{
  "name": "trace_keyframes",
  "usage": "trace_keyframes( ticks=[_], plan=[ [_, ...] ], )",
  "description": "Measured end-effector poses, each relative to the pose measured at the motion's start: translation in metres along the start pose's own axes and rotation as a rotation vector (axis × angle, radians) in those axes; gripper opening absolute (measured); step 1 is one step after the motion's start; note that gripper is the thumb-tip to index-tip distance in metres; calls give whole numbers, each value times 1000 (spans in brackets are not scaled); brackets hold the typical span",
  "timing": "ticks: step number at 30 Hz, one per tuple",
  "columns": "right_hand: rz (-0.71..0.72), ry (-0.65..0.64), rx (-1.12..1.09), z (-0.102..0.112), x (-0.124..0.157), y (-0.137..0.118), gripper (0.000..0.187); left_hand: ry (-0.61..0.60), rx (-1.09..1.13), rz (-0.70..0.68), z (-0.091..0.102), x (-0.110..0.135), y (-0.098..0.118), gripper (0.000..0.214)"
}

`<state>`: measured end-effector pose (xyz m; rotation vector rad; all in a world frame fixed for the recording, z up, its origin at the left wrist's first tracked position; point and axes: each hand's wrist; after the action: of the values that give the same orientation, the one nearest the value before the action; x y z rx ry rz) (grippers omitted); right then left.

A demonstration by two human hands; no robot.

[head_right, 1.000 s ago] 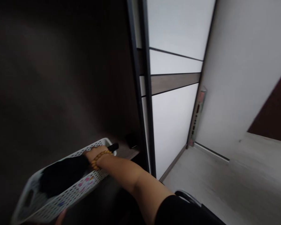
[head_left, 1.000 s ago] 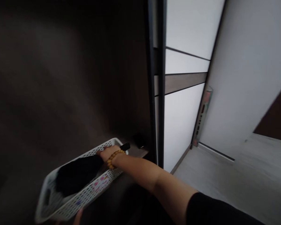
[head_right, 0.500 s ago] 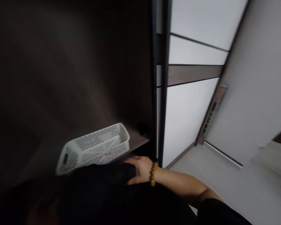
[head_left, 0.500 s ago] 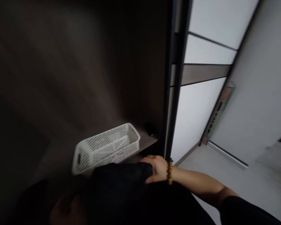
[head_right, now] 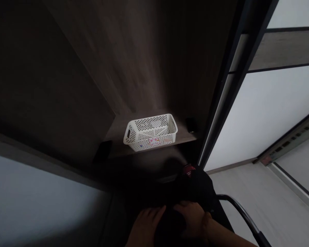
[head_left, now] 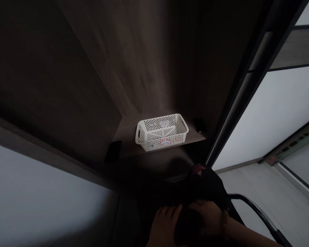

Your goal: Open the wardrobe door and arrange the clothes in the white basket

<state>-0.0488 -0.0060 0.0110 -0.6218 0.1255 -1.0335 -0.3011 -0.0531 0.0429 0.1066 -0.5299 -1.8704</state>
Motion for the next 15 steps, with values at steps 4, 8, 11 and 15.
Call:
trace_keyframes(
  ticks=[4,8,11,15],
  plan=[
    [44,-76,28,-19,1,14,98,-76,-93,88,-30,-11,4,100],
    [129,50,-105,7,-5,33,114,-19,-46,58,-30,-19,1,93],
    [112,602,-110,60,-16,55,89,-25,-28,45,-24,-23,-2,99],
    [-21,1372,109,164,-32,97,84,142,-39,7,-26,-23,-12,90]
  ],
)
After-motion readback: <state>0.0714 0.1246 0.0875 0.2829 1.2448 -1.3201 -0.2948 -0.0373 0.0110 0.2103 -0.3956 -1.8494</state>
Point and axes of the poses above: each hand's wrist, its own x-axis away from the middle knuckle, its own z-axis out of the back of the hand, y = z × x, and after that the axes turned 10 degrees about y, right-handed
